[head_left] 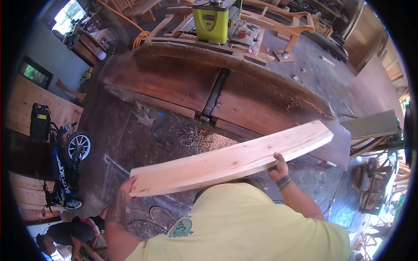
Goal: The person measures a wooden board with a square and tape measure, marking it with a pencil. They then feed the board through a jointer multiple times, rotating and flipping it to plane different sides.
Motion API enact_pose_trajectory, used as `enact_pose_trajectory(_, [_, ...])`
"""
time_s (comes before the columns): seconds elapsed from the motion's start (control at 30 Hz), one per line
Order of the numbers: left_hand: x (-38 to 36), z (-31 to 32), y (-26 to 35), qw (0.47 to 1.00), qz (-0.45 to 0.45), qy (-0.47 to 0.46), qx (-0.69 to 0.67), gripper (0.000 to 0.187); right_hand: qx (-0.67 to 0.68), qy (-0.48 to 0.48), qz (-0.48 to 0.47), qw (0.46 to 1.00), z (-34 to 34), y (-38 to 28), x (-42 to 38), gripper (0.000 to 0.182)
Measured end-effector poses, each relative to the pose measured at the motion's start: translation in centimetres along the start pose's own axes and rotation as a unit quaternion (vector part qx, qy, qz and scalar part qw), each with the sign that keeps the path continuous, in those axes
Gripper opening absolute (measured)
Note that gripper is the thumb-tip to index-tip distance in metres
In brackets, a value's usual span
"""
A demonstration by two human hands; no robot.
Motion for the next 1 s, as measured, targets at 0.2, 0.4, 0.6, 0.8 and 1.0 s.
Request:
enact_pose_trajectory(0.2, [3.5,9.2,13.0,0.978,-0.050,-0.097,0.177,0.055,-0.019,0.098,-0.134,0.986,0.2,-10.8,3.2,0.044])
enact_pose_trajectory(0.4, [6.5,15.5,23.9,0.948,-0.066,-0.110,0.292,0.052,-0.161,0.157,-0.226,0.948,4.6,-18.5,3.4,0.047])
enact_pose_trajectory(0.6, [7.2,20.4,36.5,0.916,-0.014,-0.095,0.390,0.050,-0.155,0.211,-0.233,0.937,6.5,-21.5,5.5,0.054])
enact_pose_trajectory(0.8, [10.8,23.0,41.6,0.863,-0.047,-0.183,0.468,0.049,-0.266,0.300,-0.211,0.891,9.7,-23.7,6.7,0.055])
enact_pose_trajectory(1.0, [9.1,22.8,42.9,0.932,-0.105,-0.228,0.262,0.063,-0.207,0.315,-0.222,0.899,10.5,-24.0,8.4,0.058])
Point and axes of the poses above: each hand's wrist, its own x-axis towards the middle knuckle, its own z-axis out of the palm, y = z × x, the point moved 10 cm from there along x, towards the middle knuckle, and after that the axes turned 10 degrees about y, right-handed, at the moved point
